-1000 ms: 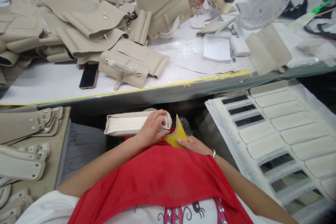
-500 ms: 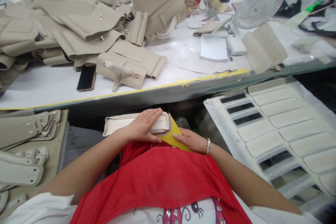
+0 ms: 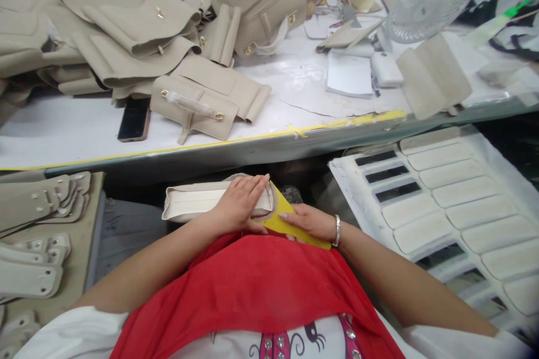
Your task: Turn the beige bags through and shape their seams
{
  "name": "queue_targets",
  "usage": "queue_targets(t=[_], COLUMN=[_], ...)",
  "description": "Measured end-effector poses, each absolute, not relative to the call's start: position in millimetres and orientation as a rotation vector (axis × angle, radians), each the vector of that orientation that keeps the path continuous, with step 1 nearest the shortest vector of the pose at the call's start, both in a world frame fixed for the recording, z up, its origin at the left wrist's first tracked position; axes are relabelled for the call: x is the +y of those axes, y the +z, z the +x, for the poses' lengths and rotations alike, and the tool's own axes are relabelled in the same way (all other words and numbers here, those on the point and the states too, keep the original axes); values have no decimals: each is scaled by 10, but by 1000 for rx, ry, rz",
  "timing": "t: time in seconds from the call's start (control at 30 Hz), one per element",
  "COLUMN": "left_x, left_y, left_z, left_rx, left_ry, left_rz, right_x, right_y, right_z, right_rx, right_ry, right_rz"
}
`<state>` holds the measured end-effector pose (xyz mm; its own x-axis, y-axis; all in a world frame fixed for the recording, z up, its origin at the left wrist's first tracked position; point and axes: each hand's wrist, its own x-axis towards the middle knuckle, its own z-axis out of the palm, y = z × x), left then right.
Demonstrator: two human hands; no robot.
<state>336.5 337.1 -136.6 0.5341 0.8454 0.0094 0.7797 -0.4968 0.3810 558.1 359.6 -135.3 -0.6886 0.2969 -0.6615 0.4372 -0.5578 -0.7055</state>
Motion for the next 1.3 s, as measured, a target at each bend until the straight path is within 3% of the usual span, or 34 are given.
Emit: queue_targets(t=[0.47,0.73,0.93,1.3], left_x=[3404,3446,3480,3478], left_y=[-1422,-1379,-1418,-1516], left_z=[3373,3261,3511,3564], left_rx=[1382,1197,1480,1508], left_ry=[206,285,294,318], left_rz=[2524,2435,2407,2526], right_x=[3648,3592,3579,3805], right_y=[-1487,-1527,-1628,-1562], right_z=[5522,5493,5514,5536], right_rx=[1349,1591,1760,1767], right_ry=[-2641,-2506,-2356,-2281], right_rz=[1099,1200,1224,1067])
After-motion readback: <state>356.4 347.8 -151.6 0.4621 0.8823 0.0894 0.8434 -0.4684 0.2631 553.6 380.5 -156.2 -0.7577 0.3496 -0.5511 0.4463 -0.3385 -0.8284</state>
